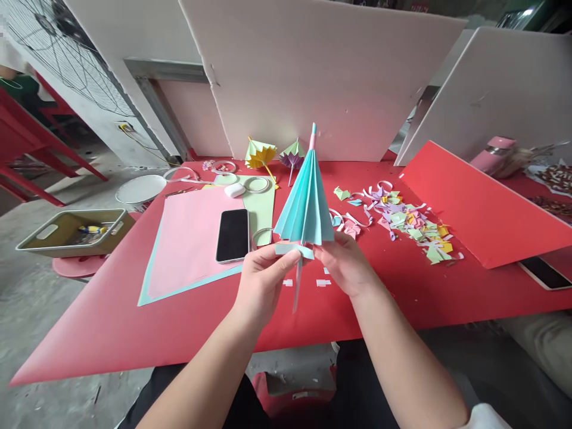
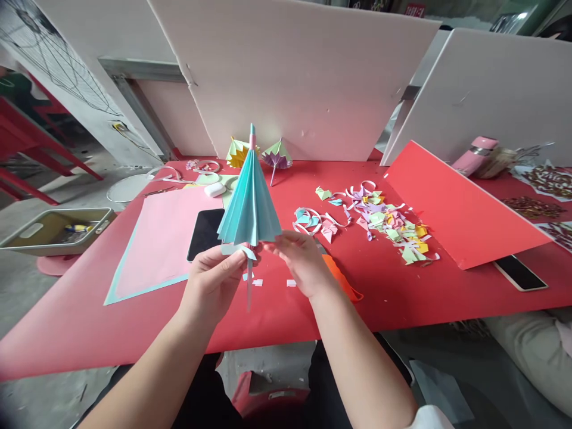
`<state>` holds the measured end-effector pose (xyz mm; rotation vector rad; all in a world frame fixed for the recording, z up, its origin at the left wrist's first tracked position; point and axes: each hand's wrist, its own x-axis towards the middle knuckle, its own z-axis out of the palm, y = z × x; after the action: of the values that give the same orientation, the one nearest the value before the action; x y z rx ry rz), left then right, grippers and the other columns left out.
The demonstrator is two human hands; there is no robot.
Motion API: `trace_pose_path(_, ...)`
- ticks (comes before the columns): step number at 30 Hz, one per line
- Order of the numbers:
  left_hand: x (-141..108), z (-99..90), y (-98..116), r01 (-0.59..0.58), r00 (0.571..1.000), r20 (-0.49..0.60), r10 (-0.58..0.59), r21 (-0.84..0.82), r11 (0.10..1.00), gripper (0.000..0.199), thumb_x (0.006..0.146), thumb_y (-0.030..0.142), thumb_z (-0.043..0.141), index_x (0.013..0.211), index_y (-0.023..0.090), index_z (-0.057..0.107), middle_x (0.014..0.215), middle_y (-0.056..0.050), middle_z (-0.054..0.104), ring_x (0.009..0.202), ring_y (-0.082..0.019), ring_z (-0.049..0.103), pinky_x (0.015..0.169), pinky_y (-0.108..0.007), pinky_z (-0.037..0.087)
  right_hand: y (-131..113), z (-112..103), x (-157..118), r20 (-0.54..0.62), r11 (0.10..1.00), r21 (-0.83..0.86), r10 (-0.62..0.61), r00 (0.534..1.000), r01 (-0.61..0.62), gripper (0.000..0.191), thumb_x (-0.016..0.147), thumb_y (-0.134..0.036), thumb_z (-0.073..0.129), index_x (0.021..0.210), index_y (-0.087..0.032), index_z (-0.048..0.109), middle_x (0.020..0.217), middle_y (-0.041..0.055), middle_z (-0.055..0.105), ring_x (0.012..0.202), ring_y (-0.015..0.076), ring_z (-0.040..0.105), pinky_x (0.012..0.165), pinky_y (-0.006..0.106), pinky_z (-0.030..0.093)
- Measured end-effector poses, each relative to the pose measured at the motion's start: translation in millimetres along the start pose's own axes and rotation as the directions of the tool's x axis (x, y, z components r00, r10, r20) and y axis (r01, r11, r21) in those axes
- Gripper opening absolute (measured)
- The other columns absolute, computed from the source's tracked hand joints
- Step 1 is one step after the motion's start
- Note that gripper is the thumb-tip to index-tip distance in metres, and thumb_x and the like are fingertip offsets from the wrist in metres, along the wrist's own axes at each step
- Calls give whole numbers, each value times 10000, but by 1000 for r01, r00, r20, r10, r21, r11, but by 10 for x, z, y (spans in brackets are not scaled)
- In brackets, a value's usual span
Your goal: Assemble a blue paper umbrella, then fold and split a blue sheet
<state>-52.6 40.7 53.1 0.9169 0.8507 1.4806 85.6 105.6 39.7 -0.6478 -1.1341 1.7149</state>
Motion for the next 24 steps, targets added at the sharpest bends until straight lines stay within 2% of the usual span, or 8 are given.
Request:
trace_pose_path(2,10,-5,29,15,999,42,-13,-52,999,75,763,250,666,759,205,726,691,4,658,649,-89,567,650,-195,472,9,49,-32,105,1000,-12,24,994,-23,123,696,-339,698,790,-260,708,777,2,669,776,170,598,793,358,446)
trace_pose_path(4,21,-15,47,51,996,79,-45,-68,996,77,766,238,663,751,196,726,673,5,653,630,-79,560,640,-182,469,-22,102,-71,137,999,-28,31,990,-28,149,696,-331,701,822,-252,708,732,-2,659,730,162,588,739,337,454)
trace_pose_path(8,35,-48,74,115,986,128,-109,-39,993,78,773,212,654,764,187,727,668,1,651,633,-80,566,642,-182,467,-91,153,-112,106,998,-37,64,992,-60,219,650,-307,738,855,-241,700,738,-4,664,703,165,588,669,314,460)
trace_pose_path(15,8,-68,91,140,983,109,-145,52,989,99,781,230,647,761,164,719,689,-26,653,709,-128,589,697,-238,473,-85,169,-87,19,999,47,20,1000,-21,131,680,-324,714,768,-231,684,788,1,649,769,154,574,678,301,457)
trace_pose_path(17,-6,-44,79,153,979,126,-160,68,986,110,783,228,645,736,159,717,664,-25,649,687,-126,588,690,-241,476,-101,167,-89,-5,998,62,34,999,-34,140,693,-352,701,745,-225,674,819,14,637,767,159,572,617,289,467)
trace_pose_path(21,-21,11,61,168,969,181,-167,6,986,121,795,205,628,721,172,717,658,-14,655,660,-109,589,669,-220,482,-122,151,-102,61,984,84,151,987,-156,197,722,-408,665,786,-222,672,844,23,615,632,130,550,448,250,436)
trace_pose_path(24,-26,16,62,182,961,216,-170,-36,983,126,809,194,610,758,166,721,693,-24,671,681,-110,600,686,-214,479,-110,139,-102,116,971,156,165,979,-182,181,702,-382,692,766,-214,670,861,21,605,683,139,569,450,246,465)
